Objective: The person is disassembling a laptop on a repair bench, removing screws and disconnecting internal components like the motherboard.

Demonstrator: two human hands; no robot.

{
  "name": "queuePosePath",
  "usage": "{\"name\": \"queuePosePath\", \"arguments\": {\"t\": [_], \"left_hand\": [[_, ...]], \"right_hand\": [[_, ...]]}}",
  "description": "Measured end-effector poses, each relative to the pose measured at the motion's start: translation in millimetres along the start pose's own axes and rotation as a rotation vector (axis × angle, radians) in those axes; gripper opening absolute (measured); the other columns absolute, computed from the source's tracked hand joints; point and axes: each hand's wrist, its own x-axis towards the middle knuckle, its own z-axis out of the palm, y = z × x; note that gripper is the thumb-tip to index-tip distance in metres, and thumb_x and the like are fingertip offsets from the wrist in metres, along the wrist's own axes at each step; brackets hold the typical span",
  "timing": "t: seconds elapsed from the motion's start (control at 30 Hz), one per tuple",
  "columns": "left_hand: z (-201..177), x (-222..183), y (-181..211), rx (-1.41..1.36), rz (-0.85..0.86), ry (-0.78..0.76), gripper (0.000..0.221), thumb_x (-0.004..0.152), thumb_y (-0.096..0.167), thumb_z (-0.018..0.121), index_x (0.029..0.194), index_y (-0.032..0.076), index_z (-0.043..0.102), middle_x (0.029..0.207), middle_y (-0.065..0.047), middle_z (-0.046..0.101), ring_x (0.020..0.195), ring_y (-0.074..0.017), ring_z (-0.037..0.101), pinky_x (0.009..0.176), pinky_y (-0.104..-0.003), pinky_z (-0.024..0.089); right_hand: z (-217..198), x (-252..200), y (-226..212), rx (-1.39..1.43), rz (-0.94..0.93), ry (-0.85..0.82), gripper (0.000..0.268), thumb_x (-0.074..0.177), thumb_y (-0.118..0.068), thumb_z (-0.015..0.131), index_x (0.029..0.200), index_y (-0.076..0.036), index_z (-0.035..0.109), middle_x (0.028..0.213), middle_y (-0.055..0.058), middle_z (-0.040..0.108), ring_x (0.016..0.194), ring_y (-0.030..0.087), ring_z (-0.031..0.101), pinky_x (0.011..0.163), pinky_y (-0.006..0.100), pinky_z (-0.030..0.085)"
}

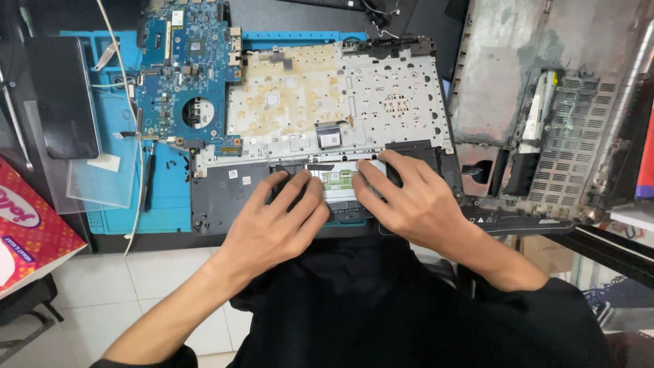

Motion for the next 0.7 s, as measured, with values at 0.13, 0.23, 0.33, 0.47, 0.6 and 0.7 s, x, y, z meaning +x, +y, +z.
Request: {"name": "queuePosePath", "arguments": {"t": [0.13, 0.23, 0.33, 0.47, 0.6, 0.7], "left_hand": [[2.8, -1.1, 1.1, -0.055, -0.018, -0.010, 0.010, 0.090, 0.014, 0.066, 0.096, 0.007, 0.063, 0.124, -0.013, 0.068, 0.120, -0.0259, 0.064, 0.104, -0.046, 0.050], [3.7, 1.1, 0.4, -0.082, -0.084, -0.045, 0.012, 0.090, 0.013, 0.065, 0.100, 0.007, 0.060, 0.140, -0.017, 0.064, 0.126, -0.0260, 0.063, 0.110, -0.046, 0.048], [1.4, 4.6, 1.0, -0.064, -0.085, -0.099, 0.014, 0.088, 0.014, 0.065, 0.099, 0.007, 0.058, 0.143, -0.017, 0.061, 0.126, -0.0258, 0.062, 0.112, -0.050, 0.046], [1.3, 4.9, 2.7, -0.035, -0.081, -0.085, 0.015, 0.088, 0.015, 0.065, 0.099, 0.007, 0.059, 0.142, -0.017, 0.061, 0.124, -0.0281, 0.061, 0.110, -0.051, 0.045], [2.3, 4.0, 3.2, -0.049, -0.097, -0.082, 0.017, 0.087, 0.015, 0.065, 0.101, 0.007, 0.059, 0.143, -0.017, 0.061, 0.124, -0.0308, 0.060, 0.107, -0.049, 0.046], [5.6, 0.4, 5.5, -0.067, -0.100, -0.049, 0.017, 0.088, 0.016, 0.065, 0.101, 0.006, 0.059, 0.142, -0.017, 0.061, 0.124, -0.0313, 0.060, 0.106, -0.049, 0.046]], "right_hand": [[1.2, -0.2, -1.0, -0.043, -0.022, 0.017, 0.024, 0.084, -0.010, 0.068, 0.108, -0.005, 0.070, 0.120, 0.012, 0.069, 0.109, 0.033, 0.068, 0.086, 0.039, 0.059], [1.6, -3.0, 0.0, -0.022, -0.010, 0.015, 0.024, 0.086, -0.007, 0.069, 0.109, -0.003, 0.072, 0.122, 0.014, 0.070, 0.110, 0.033, 0.069, 0.086, 0.036, 0.060], [-0.1, -4.8, 2.4, 0.010, -0.024, 0.054, 0.025, 0.084, -0.005, 0.068, 0.108, -0.001, 0.072, 0.123, 0.013, 0.071, 0.110, 0.033, 0.070, 0.085, 0.035, 0.060], [4.1, -13.9, 2.7, -0.019, -0.013, 0.085, 0.023, 0.086, -0.005, 0.070, 0.108, 0.001, 0.073, 0.122, 0.013, 0.071, 0.114, 0.031, 0.070, 0.089, 0.035, 0.060], [3.6, -19.3, 2.9, 0.105, 0.072, 0.110, 0.036, 0.074, -0.006, 0.070, 0.108, 0.006, 0.071, 0.120, 0.016, 0.071, 0.118, 0.032, 0.070, 0.095, 0.039, 0.060], [2.8, -20.5, -3.2, 0.096, 0.128, 0.141, 0.045, 0.067, -0.009, 0.070, 0.110, 0.006, 0.072, 0.120, 0.016, 0.071, 0.117, 0.033, 0.070, 0.095, 0.041, 0.060]]}}
